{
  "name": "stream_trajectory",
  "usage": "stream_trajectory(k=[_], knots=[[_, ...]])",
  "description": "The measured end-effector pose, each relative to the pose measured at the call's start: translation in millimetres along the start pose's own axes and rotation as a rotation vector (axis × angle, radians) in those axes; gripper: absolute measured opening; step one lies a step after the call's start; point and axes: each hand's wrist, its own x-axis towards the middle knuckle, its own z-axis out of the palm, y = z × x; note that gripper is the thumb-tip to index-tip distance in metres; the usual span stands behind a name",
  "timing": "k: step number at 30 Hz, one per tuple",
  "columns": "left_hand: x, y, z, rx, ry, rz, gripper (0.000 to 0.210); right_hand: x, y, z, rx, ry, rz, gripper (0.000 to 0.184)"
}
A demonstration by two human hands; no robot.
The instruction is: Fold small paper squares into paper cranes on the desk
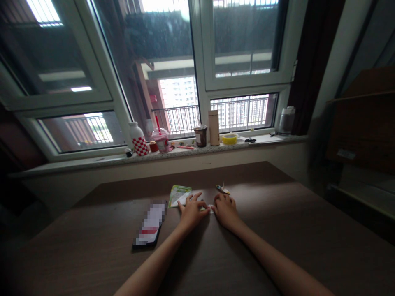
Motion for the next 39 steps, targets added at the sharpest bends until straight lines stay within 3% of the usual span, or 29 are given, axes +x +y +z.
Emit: stream_trajectory(k=[17, 39], knots=[[-1.5, 4.1, 6.0, -0.051, -0.001, -0.066, 0.014, 0.6, 4.9, 3.0, 0.093, 0.024, 0.033, 0.013], [6.1, 1.7, -0.5, -0.051, -0.151, -0.128, 0.019, 10.3, 12.7, 1.7, 0.245, -0.028, 0.154, 0.016]])
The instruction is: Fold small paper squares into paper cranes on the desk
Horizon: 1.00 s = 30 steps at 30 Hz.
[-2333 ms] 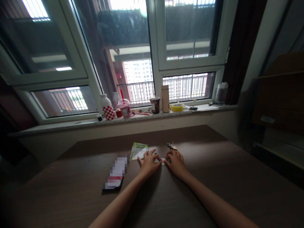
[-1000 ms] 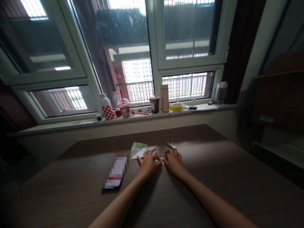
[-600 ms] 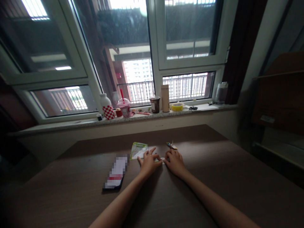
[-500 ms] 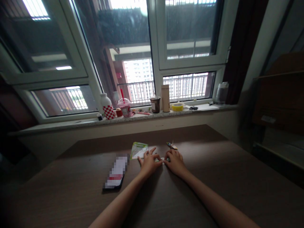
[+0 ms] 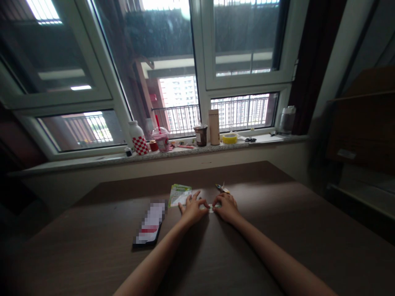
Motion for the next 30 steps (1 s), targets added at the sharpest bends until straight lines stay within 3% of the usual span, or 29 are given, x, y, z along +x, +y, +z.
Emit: stream_trajectory(k=[17, 24, 30], knots=[[-3.3, -8.9, -8.7, 0.018, -0.083, 0.056, 0.025, 2.4, 9.0, -3.3, -0.017, -0.044, -0.061, 0.023], [-5.3, -10.1, -8.6, 0.028, -0.044, 0.066, 0.023, -2.4, 6.5, -3.7, -0.014, -0.021, -0.068, 0.023], [-5.7, -4.8, -4.5, 0.040, 0.060, 0.072, 0.018, -6.8, 0.1, -5.2, -0.002, -0.017, -0.066, 0.019]])
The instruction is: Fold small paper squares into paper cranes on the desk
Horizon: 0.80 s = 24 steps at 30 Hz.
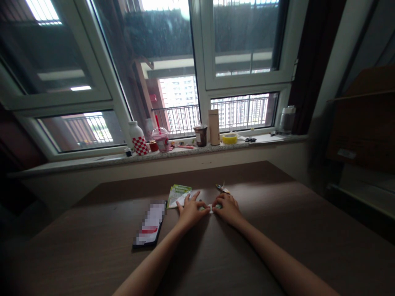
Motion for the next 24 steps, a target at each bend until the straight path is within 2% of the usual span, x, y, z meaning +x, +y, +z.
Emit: stream_trajectory(k=[6, 15, 24], knots=[[2.1, 1.7, 6.0, -0.010, 0.067, -0.005, 0.015, -0.4, -1.9, 2.5, 0.000, 0.024, 0.008, 0.022], [3.2, 3.1, 1.5, -0.047, 0.003, -0.015, 0.011, 7.5, 1.6, 2.9, 0.019, -0.030, 0.066, 0.017], [4.3, -5.6, 0.9, -0.055, -0.082, -0.029, 0.020, 11.0, 8.0, 2.6, 0.012, -0.066, 0.048, 0.021]])
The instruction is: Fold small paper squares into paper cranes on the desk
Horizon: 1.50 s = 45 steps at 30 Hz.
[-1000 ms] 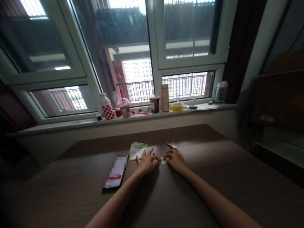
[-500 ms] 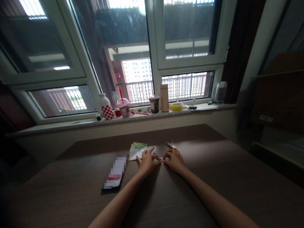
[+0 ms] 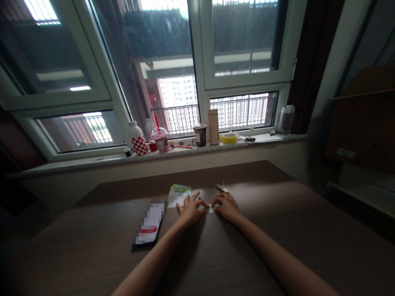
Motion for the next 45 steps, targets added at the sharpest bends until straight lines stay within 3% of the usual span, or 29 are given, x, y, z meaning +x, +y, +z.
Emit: stream_trajectory(k=[18, 27, 36, 45], knots=[[-0.9, -8.9, -1.9, 0.048, -0.077, 0.056, 0.034, 1.9, 8.1, -4.1, 0.016, -0.033, -0.061, 0.029], [-4.7, -1.4, -1.8, 0.024, -0.035, 0.024, 0.024, -7.2, 1.3, -2.3, 0.043, 0.035, -0.049, 0.021], [-3.7, 5.7, 8.9, 0.024, 0.124, 0.026, 0.016, -9.8, -7.0, -2.4, 0.013, 0.068, -0.030, 0.019], [-0.8, 5.0, 0.5, 0.030, 0.012, 0.005, 0.017, -5.5, -9.8, -3.6, -0.005, 0.038, 0.038, 0.017]])
